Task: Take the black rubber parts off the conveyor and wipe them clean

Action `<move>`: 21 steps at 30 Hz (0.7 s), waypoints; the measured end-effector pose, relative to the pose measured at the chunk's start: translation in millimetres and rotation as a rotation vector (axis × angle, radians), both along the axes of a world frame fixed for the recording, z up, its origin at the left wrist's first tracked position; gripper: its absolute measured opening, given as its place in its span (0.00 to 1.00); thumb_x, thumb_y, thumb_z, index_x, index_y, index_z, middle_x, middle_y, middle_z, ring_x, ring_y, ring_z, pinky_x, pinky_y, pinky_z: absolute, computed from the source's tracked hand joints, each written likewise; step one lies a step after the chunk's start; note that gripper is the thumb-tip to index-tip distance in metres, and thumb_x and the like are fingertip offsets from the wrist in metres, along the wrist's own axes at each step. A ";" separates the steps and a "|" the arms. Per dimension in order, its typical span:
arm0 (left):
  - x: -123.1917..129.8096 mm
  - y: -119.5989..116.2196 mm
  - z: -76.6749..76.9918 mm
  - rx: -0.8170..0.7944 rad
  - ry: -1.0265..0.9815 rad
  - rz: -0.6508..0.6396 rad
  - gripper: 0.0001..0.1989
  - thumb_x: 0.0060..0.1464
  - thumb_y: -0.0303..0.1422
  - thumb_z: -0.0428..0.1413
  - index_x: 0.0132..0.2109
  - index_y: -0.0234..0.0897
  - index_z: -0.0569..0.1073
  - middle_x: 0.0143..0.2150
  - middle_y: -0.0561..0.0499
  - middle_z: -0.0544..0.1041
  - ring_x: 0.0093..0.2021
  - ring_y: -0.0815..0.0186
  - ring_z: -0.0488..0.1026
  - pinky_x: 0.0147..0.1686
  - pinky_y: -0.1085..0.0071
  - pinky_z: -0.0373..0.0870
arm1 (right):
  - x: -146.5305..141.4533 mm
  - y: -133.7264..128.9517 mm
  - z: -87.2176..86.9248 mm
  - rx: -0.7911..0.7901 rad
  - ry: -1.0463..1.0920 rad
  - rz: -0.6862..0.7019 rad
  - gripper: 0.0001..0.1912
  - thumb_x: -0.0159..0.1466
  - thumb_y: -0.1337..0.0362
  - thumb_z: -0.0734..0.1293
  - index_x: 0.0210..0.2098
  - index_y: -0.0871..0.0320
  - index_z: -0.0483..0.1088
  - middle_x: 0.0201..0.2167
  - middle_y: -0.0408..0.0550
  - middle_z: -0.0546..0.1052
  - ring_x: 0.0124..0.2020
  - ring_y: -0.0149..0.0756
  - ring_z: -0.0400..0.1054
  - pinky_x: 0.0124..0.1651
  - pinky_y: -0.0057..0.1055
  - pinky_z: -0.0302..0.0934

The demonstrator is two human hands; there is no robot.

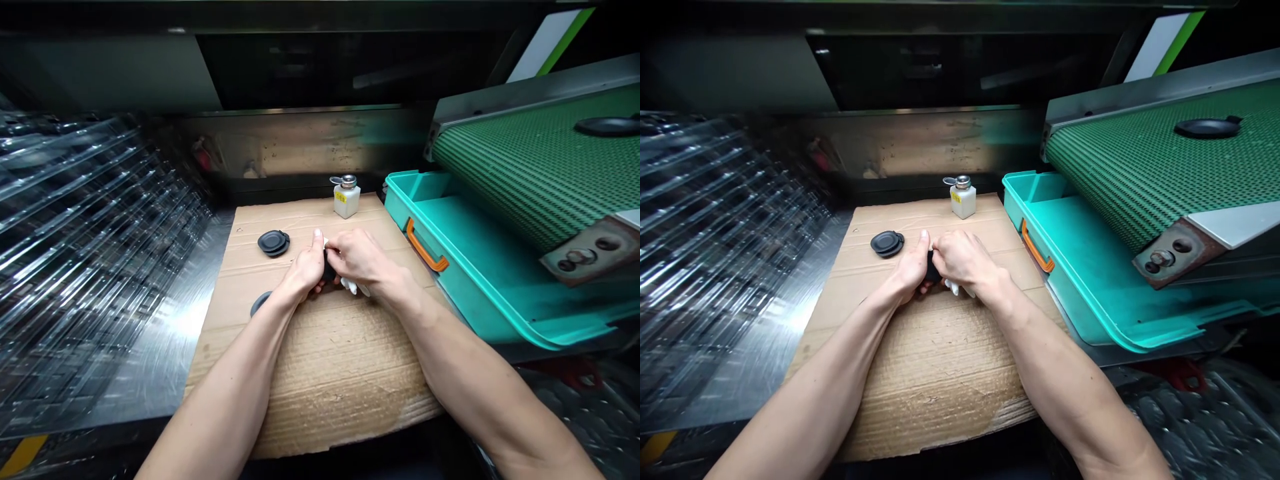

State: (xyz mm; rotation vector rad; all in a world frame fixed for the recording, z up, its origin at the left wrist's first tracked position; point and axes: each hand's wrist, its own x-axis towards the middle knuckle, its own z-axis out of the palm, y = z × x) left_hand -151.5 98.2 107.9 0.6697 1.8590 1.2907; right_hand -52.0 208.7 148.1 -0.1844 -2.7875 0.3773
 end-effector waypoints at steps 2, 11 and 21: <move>-0.3 0.3 1.3 0.018 -0.034 0.008 0.41 0.50 0.67 0.34 0.25 0.35 0.73 0.16 0.45 0.71 0.12 0.69 0.60 0.10 0.73 0.51 | -0.4 1.2 -2.1 -0.027 0.015 0.009 0.13 0.63 0.67 0.59 0.29 0.60 0.74 0.28 0.49 0.77 0.28 0.31 0.66 0.33 0.27 0.53; -3.6 4.3 14.1 0.048 -0.181 0.052 0.40 0.56 0.62 0.33 0.31 0.32 0.74 0.20 0.41 0.75 0.12 0.69 0.60 0.11 0.72 0.54 | -3.8 7.2 -5.1 -0.220 0.168 0.060 0.14 0.67 0.65 0.59 0.32 0.60 0.74 0.28 0.45 0.77 0.28 0.28 0.66 0.34 0.25 0.54; -5.6 2.2 13.5 0.066 -0.177 -0.010 0.41 0.55 0.63 0.31 0.31 0.33 0.74 0.21 0.43 0.76 0.12 0.70 0.61 0.10 0.73 0.56 | 0.3 2.1 -5.0 -0.275 -0.008 0.057 0.16 0.66 0.67 0.56 0.27 0.59 0.71 0.20 0.41 0.74 0.21 0.25 0.65 0.29 0.24 0.54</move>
